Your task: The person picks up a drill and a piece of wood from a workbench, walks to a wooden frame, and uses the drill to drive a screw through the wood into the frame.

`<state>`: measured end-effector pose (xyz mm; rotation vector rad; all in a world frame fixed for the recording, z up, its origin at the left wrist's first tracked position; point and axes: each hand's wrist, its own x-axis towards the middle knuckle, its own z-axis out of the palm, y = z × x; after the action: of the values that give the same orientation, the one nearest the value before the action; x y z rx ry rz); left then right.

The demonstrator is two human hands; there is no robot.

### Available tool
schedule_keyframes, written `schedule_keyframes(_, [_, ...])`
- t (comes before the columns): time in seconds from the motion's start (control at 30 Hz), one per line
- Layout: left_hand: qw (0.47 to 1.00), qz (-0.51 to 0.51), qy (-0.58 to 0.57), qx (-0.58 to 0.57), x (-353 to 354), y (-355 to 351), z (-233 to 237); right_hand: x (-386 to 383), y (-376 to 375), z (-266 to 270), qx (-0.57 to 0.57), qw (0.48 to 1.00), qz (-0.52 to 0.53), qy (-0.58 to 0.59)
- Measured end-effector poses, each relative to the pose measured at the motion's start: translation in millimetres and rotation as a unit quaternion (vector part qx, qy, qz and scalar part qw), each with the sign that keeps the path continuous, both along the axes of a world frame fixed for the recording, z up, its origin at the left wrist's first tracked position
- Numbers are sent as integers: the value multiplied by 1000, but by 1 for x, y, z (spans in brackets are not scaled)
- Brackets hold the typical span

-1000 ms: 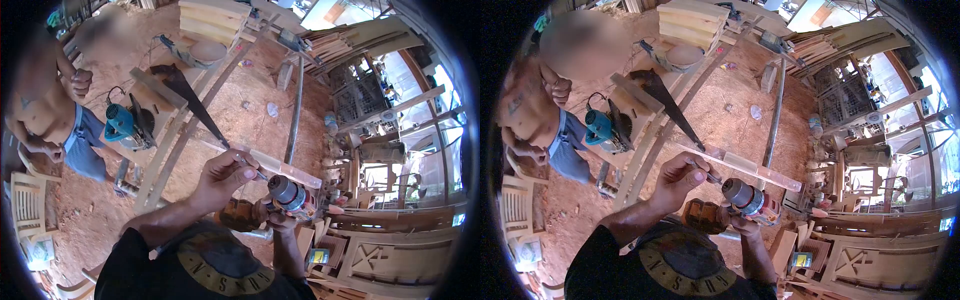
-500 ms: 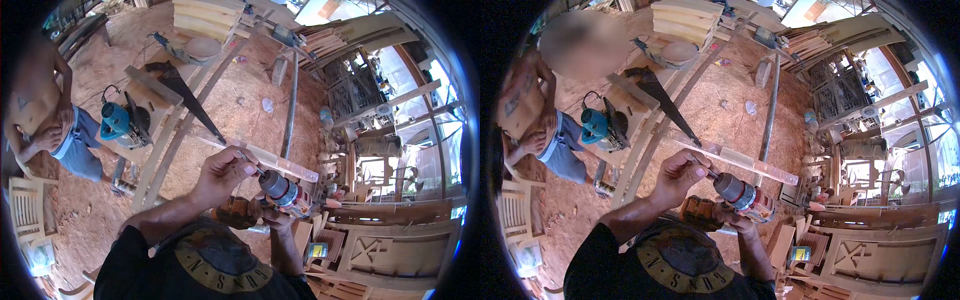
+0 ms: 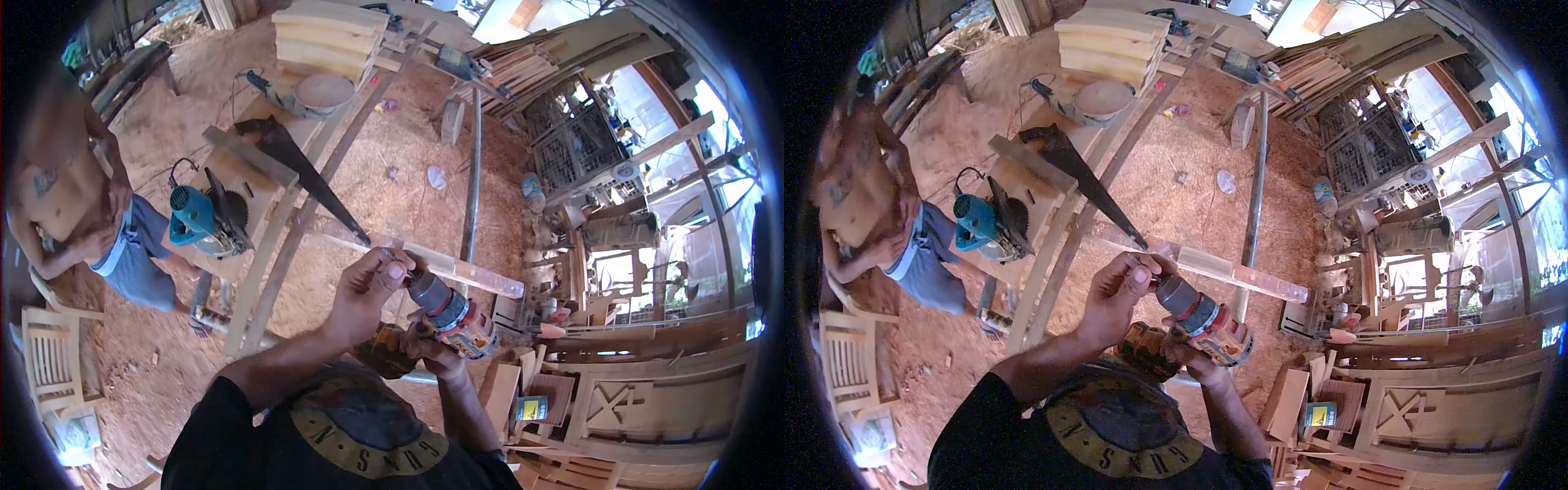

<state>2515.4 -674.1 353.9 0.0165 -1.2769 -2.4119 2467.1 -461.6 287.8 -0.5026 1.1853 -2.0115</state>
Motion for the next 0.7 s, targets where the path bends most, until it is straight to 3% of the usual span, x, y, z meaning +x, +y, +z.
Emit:
schedule_keyframes(0.1, [1000,-8,18,20,-6,6,-4,4,-1,-2,11,1000,-15,-4])
schedule_keyframes(0.17, [992,-15,41,121,-10,16,4,9,-3,1,23,999,-15,-30])
schedule_keyframes(0.3, [972,2,29,232,-10,34,22,6,-3,-10,143,981,-40,123])
schedule_keyframes(0.37, [973,10,41,228,-12,38,21,14,-15,13,179,973,-60,135])
schedule_keyframes(0.43, [974,24,46,221,-12,40,23,13,-8,-10,213,959,-62,174])
schedule_keyframes(0.5, [976,42,42,209,-9,41,31,16,0,-12,228,965,-40,127])
schedule_keyframes(0.63, [971,61,26,228,-6,45,43,16,8,-33,284,936,-34,204])
schedule_keyframes(0.7, [970,71,20,231,-6,48,47,24,1,-32,282,946,-30,156])
